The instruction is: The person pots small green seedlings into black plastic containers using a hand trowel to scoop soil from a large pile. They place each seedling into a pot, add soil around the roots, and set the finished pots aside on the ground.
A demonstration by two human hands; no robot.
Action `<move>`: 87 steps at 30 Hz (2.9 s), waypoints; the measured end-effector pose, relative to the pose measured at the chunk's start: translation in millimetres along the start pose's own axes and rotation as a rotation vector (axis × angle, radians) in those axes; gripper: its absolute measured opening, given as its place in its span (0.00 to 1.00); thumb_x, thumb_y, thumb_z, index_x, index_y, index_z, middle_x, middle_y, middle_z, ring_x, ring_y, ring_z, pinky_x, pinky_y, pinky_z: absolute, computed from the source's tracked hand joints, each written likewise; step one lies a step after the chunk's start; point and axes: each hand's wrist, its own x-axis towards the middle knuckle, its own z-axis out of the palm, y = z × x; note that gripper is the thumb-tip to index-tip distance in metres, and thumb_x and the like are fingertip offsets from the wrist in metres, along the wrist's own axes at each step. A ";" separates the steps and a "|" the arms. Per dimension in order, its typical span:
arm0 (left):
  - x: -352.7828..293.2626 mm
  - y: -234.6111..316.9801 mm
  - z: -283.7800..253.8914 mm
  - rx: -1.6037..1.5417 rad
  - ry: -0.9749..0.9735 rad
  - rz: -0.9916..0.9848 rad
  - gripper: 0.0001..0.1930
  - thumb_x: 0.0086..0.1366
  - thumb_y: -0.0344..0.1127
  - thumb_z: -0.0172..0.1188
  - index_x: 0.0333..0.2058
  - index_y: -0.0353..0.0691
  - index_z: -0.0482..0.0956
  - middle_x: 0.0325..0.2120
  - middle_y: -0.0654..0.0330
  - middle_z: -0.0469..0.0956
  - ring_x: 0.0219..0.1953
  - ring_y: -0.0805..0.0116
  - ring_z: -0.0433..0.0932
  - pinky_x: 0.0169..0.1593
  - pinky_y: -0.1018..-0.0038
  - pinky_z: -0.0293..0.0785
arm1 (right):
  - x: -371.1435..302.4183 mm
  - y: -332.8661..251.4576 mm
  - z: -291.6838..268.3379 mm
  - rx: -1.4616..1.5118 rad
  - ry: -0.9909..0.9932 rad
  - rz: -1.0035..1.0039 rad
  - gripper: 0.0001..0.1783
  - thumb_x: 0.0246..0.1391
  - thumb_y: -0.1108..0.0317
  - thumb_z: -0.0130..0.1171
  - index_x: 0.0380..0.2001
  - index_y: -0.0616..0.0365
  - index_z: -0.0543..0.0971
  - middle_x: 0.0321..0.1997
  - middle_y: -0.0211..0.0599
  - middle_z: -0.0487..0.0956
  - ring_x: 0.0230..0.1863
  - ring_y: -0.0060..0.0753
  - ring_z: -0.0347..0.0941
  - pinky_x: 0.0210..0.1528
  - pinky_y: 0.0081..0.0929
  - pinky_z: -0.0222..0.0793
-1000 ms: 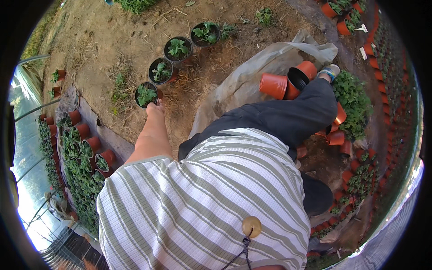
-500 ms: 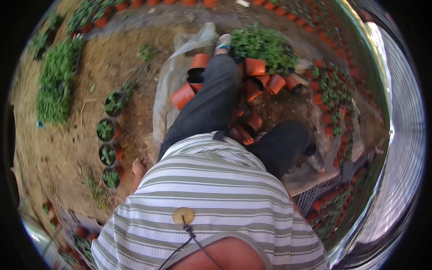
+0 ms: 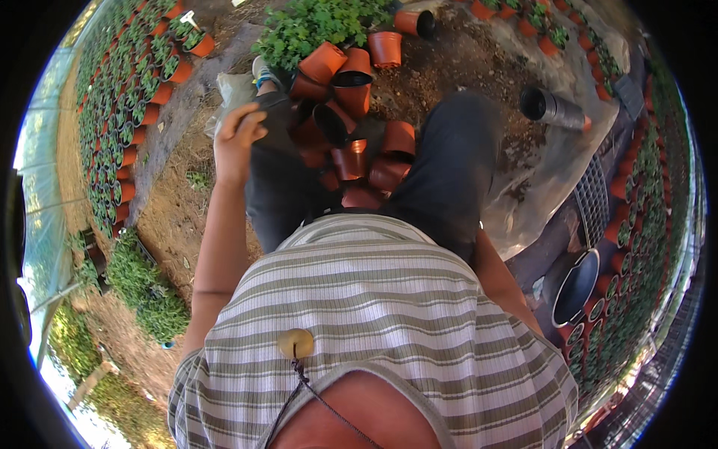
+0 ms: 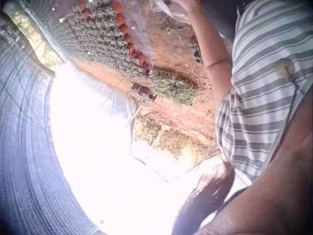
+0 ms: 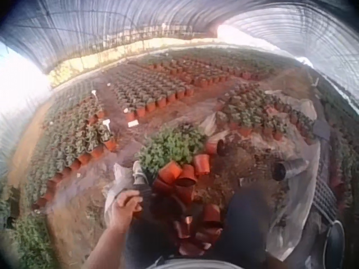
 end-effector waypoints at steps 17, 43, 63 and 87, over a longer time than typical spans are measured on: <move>25.5 -214.0 274.0 1.319 -1.066 0.770 0.22 0.56 0.37 0.52 0.51 0.45 0.73 0.61 0.53 0.61 0.55 0.51 0.66 0.52 0.54 0.68 | 125.7 35.0 4.0 -0.025 0.007 -0.132 0.17 0.54 0.61 0.46 0.39 0.54 0.81 0.47 0.45 0.79 0.50 0.45 0.76 0.50 0.41 0.71; 118.4 -212.3 289.0 0.906 -0.795 0.000 0.19 0.56 0.30 0.55 0.48 0.38 0.73 0.52 0.43 0.69 0.51 0.43 0.72 0.54 0.57 0.70 | 278.2 -23.8 -94.0 -0.037 0.751 0.142 0.30 0.44 0.66 0.59 0.54 0.58 0.68 0.56 0.52 0.70 0.50 0.50 0.74 0.47 0.38 0.74; 114.5 -95.5 243.6 0.965 -0.915 0.009 0.13 0.59 0.33 0.57 0.44 0.41 0.78 0.50 0.57 0.73 0.41 0.54 0.79 0.42 0.64 0.77 | 232.1 -281.6 -359.3 -0.622 -0.152 -0.351 0.17 0.58 0.59 0.48 0.34 0.60 0.81 0.32 0.44 0.79 0.30 0.36 0.74 0.36 0.38 0.71; 114.7 -98.0 243.2 0.958 -0.936 -0.080 0.13 0.60 0.35 0.57 0.44 0.41 0.78 0.52 0.56 0.72 0.43 0.53 0.78 0.46 0.63 0.75 | 169.9 -222.0 -385.3 -0.823 0.153 -0.261 0.10 0.54 0.62 0.55 0.35 0.51 0.83 0.35 0.42 0.82 0.37 0.38 0.79 0.40 0.38 0.74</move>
